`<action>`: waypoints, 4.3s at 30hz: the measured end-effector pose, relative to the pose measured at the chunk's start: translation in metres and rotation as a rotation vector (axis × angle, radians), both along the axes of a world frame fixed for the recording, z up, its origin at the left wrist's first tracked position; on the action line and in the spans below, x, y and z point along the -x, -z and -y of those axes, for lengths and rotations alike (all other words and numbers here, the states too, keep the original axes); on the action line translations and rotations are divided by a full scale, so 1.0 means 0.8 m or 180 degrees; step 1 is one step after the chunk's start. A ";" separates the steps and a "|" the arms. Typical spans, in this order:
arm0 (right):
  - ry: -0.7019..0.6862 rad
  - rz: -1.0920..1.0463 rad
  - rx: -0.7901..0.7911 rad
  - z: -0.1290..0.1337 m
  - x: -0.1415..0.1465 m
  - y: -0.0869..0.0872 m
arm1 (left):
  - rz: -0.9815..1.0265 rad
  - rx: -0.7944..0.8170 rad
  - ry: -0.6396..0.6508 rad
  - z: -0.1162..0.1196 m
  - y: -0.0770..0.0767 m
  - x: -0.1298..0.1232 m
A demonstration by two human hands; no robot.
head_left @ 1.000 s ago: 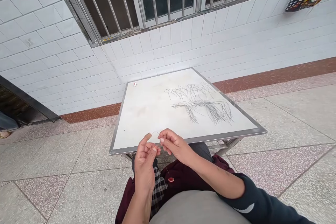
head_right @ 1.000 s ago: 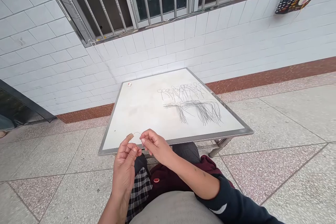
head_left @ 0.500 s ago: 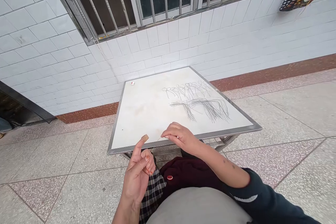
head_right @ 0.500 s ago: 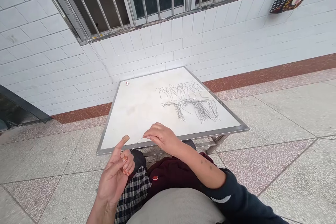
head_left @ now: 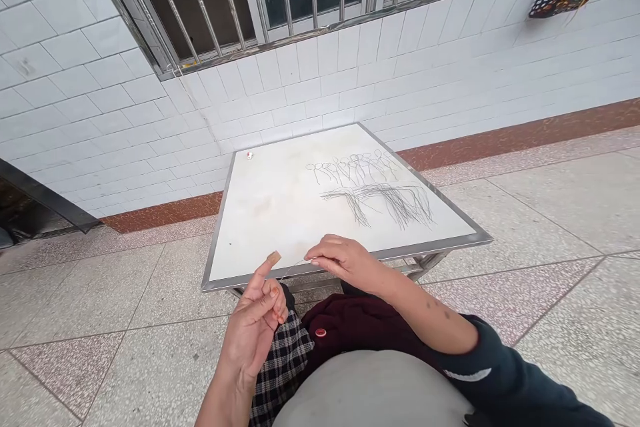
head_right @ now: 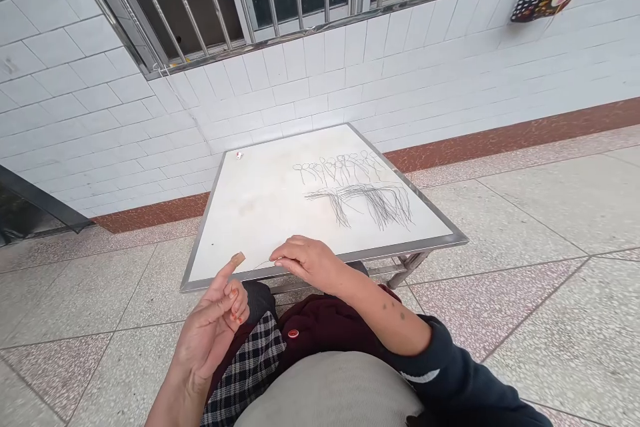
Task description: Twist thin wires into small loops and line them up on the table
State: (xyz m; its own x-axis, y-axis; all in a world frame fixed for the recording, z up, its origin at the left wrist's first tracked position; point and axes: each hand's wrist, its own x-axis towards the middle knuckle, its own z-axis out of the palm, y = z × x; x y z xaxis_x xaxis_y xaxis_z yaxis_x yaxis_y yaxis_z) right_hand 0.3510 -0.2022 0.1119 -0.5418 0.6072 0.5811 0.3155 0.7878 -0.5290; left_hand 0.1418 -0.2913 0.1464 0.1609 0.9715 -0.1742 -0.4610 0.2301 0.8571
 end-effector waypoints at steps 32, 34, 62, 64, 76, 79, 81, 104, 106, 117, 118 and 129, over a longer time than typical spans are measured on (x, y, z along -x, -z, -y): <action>0.0562 0.0392 -0.0748 0.006 -0.006 -0.013 | -0.2070 -0.0840 -0.0008 -0.060 -0.010 -0.025; 0.0537 0.0263 -0.0571 0.005 -0.007 -0.014 | -0.2013 -0.0810 -0.0035 -0.066 -0.009 -0.027; 0.0640 0.0076 0.0070 0.003 0.007 -0.014 | -0.1776 -0.0579 0.0221 -0.093 -0.016 -0.026; 0.0675 0.0094 0.0155 0.004 0.008 -0.014 | -0.1791 -0.0585 0.0224 -0.094 -0.015 -0.025; 0.1019 -0.0116 0.0497 0.007 0.015 -0.009 | -0.1873 -0.0585 0.0393 -0.099 -0.014 -0.026; 0.1153 -0.0228 0.0509 0.007 0.016 -0.006 | -0.1935 -0.0594 0.0410 -0.099 -0.014 -0.027; 0.1211 -0.0280 0.0516 0.007 0.017 -0.006 | -0.1961 -0.0608 0.0399 -0.099 -0.014 -0.029; 0.1036 -0.0369 0.0591 0.005 0.013 -0.001 | -0.2211 -0.0561 0.0278 -0.092 -0.013 -0.039; 0.1072 -0.0447 0.0608 0.004 0.014 0.001 | -0.2206 -0.0548 0.0241 -0.093 -0.012 -0.040; 0.0904 -0.0696 0.1268 0.005 0.012 -0.002 | -0.2233 -0.0570 0.0208 -0.093 -0.006 -0.035; 0.0857 -0.0648 0.1219 0.004 0.012 -0.002 | -0.2220 -0.0569 0.0210 -0.093 -0.005 -0.035; 0.0730 -0.0446 0.0441 0.000 0.005 -0.002 | -0.1548 -0.0385 0.0364 -0.095 -0.007 -0.030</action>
